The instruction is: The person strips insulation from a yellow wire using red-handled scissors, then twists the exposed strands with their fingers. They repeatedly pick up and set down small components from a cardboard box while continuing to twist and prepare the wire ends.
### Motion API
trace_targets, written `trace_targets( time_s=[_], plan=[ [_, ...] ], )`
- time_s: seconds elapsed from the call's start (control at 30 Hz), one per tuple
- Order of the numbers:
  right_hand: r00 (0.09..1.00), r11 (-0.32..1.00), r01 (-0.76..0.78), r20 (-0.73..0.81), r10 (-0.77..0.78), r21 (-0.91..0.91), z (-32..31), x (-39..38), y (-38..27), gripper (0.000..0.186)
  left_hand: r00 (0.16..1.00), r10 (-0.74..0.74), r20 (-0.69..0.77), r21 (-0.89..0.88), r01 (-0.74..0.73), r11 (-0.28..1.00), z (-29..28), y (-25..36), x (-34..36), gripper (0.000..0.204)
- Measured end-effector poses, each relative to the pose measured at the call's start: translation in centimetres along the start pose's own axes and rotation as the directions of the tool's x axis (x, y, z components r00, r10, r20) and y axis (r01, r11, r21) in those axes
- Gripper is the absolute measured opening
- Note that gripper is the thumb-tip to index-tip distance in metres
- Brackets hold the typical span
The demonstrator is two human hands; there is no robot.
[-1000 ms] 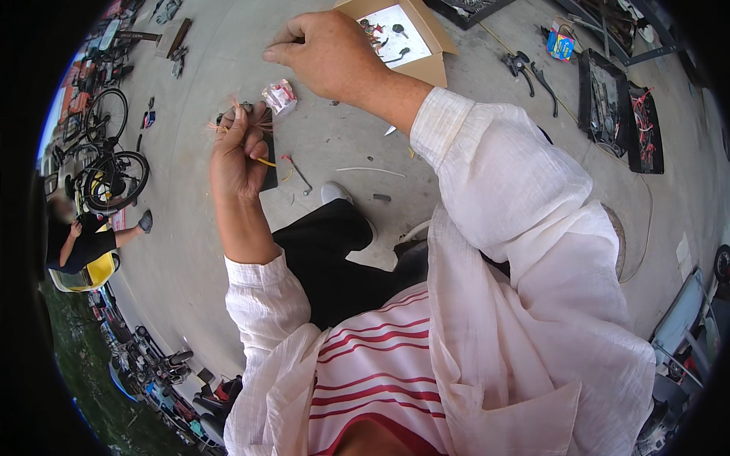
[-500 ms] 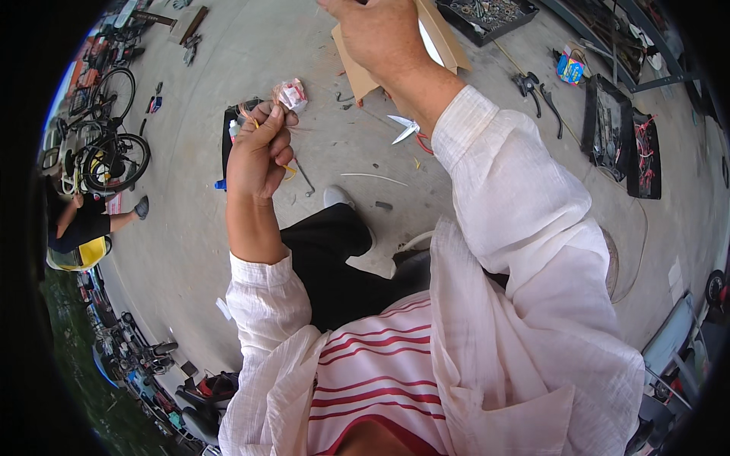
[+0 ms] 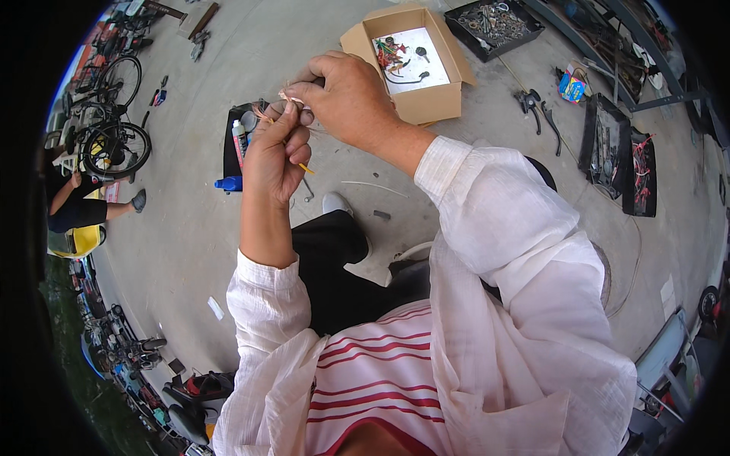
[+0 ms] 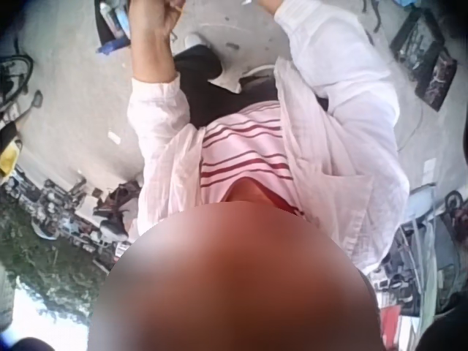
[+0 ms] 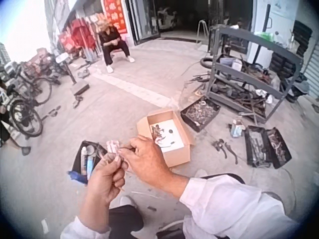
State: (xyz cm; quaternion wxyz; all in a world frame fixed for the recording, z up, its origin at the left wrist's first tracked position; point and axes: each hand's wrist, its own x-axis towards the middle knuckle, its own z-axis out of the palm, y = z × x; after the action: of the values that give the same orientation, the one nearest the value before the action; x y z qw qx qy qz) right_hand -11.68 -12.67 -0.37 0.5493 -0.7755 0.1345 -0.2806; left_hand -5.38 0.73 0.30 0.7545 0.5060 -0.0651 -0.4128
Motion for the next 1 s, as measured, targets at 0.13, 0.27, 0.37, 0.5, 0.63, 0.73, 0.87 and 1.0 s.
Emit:
trace_targets(
  time_s=[0.13, 0.27, 0.37, 0.5, 0.63, 0.73, 0.87, 1.0],
  plan=[
    [0.998, 0.998, 0.059, -0.014, -0.059, -0.009, -0.4, -0.1, 0.0, 0.019, 0.999, 0.027, -0.045, 0.145, -0.020, 0.989, -0.1, 0.0, -0.3, 0.008],
    [0.997, 0.997, 0.076, 0.033, -0.076, 0.007, -1.0, -0.6, 1.2, 0.021, 0.999, 0.029, -0.026, 0.280, -0.021, 0.960, -0.3, -0.1, -0.3, 0.013],
    [0.996, 0.983, -0.066, 0.070, 0.054, 0.171, -1.7, 0.7, 2.6, 0.021, 0.996, 0.080, -0.046, 0.284, -0.064, 0.957, -0.7, 0.4, -0.7, 0.016],
    [0.988, 0.982, -0.155, -0.012, 0.154, -0.107, -2.9, 1.1, 8.1, 0.024, 0.988, 0.120, -0.093, 0.242, -0.095, 0.966, -1.9, 1.2, -1.8, 0.012],
    [0.893, 0.801, -0.231, 0.206, 0.400, -0.553, -4.9, -1.9, 19.4, 0.031, 0.975, 0.194, -0.112, 0.200, -0.169, 0.965, -3.5, 1.7, -2.1, 0.011],
    [0.673, 0.649, -0.346, 0.303, 0.674, -0.677, -4.4, -5.0, 25.4, 0.030, 0.946, 0.274, -0.172, 0.245, -0.228, 0.942, -3.8, 2.4, -3.2, 0.014],
    [0.676, 0.607, -0.379, 0.240, 0.697, -0.698, -2.0, -12.1, 34.8, 0.032, 0.959, 0.266, -0.102, 0.137, -0.252, 0.958, -4.3, 2.8, -4.6, 0.015],
    [0.689, 0.599, -0.478, 0.149, 0.709, -0.643, 1.9, -14.5, 37.0, 0.034, 0.944, 0.268, -0.192, 0.132, -0.246, 0.960, -5.7, 2.4, -4.9, 0.014]
  ],
)
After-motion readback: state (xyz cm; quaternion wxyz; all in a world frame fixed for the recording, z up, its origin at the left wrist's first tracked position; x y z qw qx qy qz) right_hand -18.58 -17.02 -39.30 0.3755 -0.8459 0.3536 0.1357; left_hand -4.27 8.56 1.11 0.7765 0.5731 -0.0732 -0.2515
